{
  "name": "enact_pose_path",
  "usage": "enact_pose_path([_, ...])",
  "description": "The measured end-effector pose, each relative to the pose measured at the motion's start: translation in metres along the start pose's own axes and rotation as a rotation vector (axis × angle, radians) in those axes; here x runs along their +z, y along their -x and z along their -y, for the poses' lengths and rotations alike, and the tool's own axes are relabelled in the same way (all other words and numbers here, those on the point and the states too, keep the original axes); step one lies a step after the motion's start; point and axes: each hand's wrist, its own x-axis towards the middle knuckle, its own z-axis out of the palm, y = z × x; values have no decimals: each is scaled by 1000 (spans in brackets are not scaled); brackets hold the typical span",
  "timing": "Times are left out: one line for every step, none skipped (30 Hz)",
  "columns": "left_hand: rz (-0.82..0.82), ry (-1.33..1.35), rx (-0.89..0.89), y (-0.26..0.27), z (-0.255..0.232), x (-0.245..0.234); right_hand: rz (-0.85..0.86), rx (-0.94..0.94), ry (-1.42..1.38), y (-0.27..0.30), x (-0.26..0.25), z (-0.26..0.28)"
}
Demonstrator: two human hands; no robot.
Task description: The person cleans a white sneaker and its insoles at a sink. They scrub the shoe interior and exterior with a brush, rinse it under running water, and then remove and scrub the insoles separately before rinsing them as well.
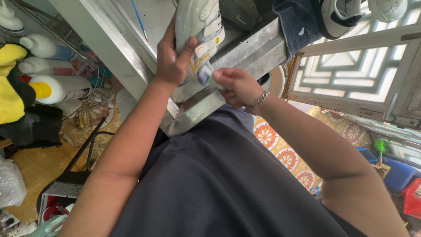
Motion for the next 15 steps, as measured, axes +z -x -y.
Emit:
enact_pose_path([-7,6,-18,1,2,0,-4,70,-175,2,4,7])
enact_pose_path([-14,12,-36,1,4,1,-8,140,-350,4,8,12])
enact_pose_path([-23,19,-52,-1,6,1,-7,119,-393,3,10,18])
enact_pose_path([-14,11,-65,-6,9,-1,-7,98,-436,1,10,21])
enact_pose_path([-11,6,-91,-6,12,-2,-7,91,-479,0,10,18])
enact_pose_path([-7,0,-116,-5,13,-2,-180,-151,-53,0,12,10])
enact_pose_path([-12,-22,-92,-4,14,-1,-345,-398,373,1,16,0])
enact_pose_path([-17,-45,-68,-5,14,0,-501,-639,806,3,18,-9])
enact_pose_path([-22,-68,-41,-6,14,2,-505,-683,881,8,19,-17])
enact_pose_path([-7,-72,-39,-9,13,2,-509,-726,956,17,20,-25])
enact_pose_path([6,-74,-44,-9,13,2,-508,-761,1033,22,19,-32])
enact_pose_path([20,-75,-48,-7,12,4,-482,-690,915,19,19,-34])
enact_pose_path([19,-114,-28,-5,10,4,-457,-624,797,10,19,-31])
enact_pose_path([18,-154,-8,0,7,3,-432,-558,680,5,18,-30])
enact_pose_path([18,-197,23,-3,6,1,-451,-598,706,0,16,-26])
